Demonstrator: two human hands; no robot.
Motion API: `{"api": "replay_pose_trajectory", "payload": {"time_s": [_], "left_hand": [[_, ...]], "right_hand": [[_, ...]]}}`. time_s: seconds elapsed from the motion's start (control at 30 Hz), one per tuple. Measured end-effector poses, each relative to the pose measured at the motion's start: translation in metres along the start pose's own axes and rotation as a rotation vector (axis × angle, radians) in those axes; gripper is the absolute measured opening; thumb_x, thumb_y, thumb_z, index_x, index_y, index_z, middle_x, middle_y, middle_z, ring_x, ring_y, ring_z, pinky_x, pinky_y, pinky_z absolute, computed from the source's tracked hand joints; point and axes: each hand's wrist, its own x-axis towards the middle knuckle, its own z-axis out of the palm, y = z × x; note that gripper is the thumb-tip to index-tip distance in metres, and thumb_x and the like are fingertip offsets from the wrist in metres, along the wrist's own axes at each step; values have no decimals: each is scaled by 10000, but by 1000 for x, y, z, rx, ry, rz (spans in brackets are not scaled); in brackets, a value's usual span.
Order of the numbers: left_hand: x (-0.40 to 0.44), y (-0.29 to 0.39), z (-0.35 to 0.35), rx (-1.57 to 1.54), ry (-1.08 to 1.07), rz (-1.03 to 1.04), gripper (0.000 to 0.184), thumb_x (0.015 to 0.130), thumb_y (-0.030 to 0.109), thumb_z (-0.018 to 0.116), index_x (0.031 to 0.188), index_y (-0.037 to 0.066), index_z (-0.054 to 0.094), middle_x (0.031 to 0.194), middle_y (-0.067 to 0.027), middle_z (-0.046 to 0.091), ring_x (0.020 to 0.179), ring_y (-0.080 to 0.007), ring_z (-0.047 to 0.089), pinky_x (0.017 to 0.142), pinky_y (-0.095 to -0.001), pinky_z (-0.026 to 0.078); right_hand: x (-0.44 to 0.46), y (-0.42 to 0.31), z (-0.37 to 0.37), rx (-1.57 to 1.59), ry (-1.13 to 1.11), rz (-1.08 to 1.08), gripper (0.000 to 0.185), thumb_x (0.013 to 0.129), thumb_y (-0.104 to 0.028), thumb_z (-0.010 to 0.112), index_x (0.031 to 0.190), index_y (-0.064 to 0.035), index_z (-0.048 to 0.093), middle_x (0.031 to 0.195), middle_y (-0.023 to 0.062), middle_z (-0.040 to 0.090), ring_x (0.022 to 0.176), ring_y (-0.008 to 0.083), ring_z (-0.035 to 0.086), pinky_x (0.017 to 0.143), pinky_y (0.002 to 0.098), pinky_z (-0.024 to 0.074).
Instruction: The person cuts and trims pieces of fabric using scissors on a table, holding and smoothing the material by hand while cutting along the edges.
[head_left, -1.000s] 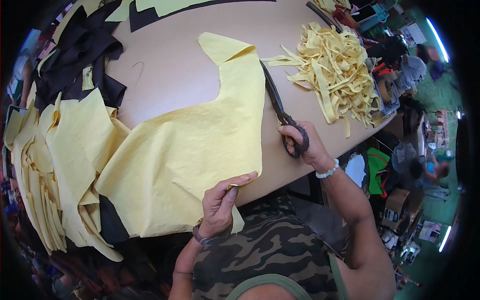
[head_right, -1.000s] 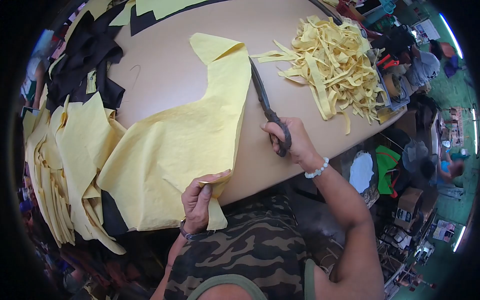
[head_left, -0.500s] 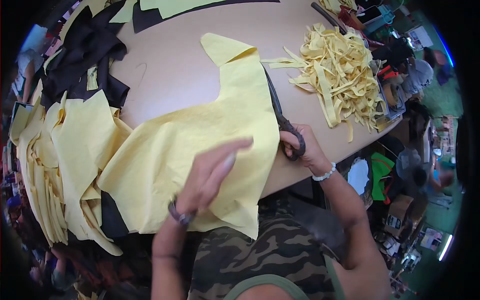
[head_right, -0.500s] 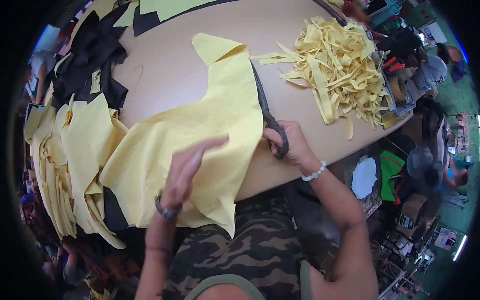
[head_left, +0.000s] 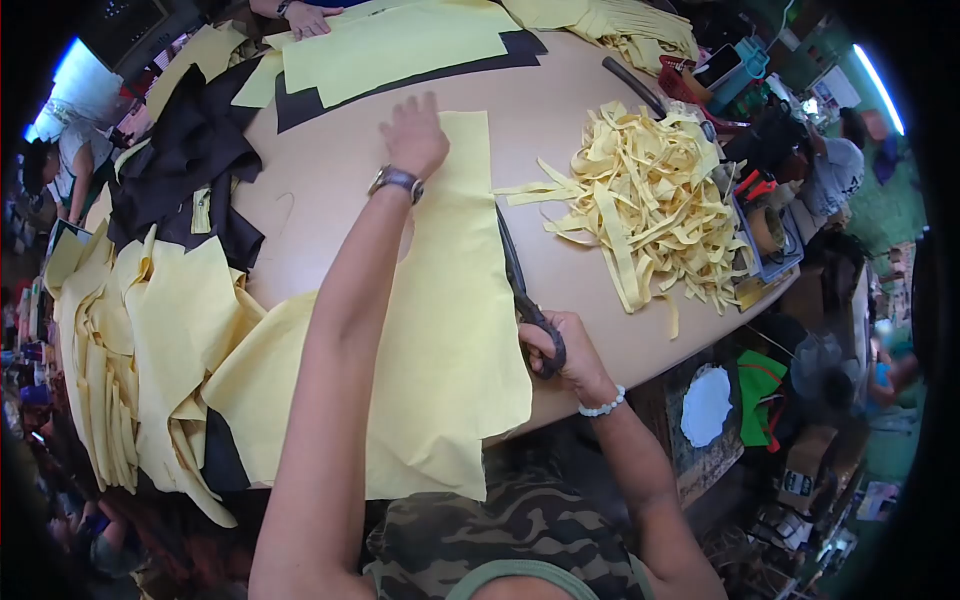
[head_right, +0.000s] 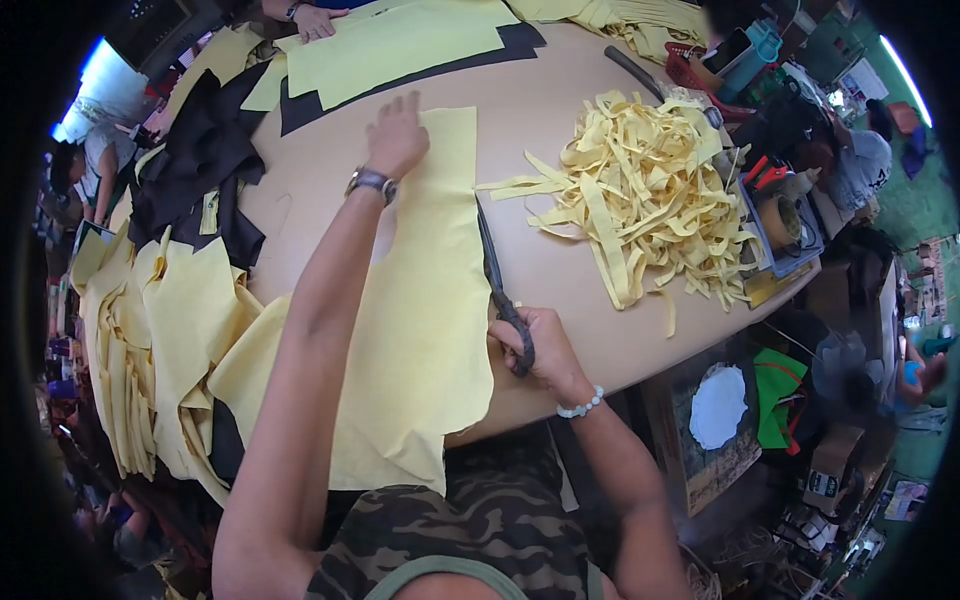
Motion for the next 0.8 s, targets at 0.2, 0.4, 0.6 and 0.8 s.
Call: {"api": "replay_pose_trajectory", "payload": {"time_s": [0.2, 0.4, 0.6, 0.8], "left_hand": [[-72, 15, -63, -157, -342, -343, 329, 703, 340, 661, 759, 20, 610, 933, -144, 573, 898, -295, 538, 736, -414, 423], [-101, 15, -41, -747, -219, -373, 264, 742, 225, 671, 842, 3, 570, 842, -116, 578, 731, -225, 571, 620, -343, 446], [-109, 28, -65, -1657, -157, -403, 537, 785, 10, 581, 1283, 6, 381, 1092, -117, 559, 933, -139, 566, 798, -247, 461], [-99, 15, -97, -1711, -214, -435, 535, 748, -41, 606, 1257, -14, 443, 1208, -142, 511, 1029, -149, 538, 889, -244, 433]], "right_hand": [[-6, -9, 1, 34, -35, 10, 231, 788, -216, 657, 699, -26, 558, 545, -24, 497, 450, 38, 475, 418, 174, 363], [-10, -16, 1, -29, -63, 4, 224, 778, -198, 671, 708, -28, 543, 561, 2, 531, 462, 50, 492, 426, 179, 385], [-23, -11, 9, -65, -20, -61, 235, 767, -192, 679, 690, -39, 517, 533, -1, 523, 432, 56, 484, 410, 181, 375], [-35, -7, 10, 57, -31, -70, 223, 756, -172, 692, 705, -27, 532, 539, -8, 507, 441, 48, 489, 427, 172, 393]]}}
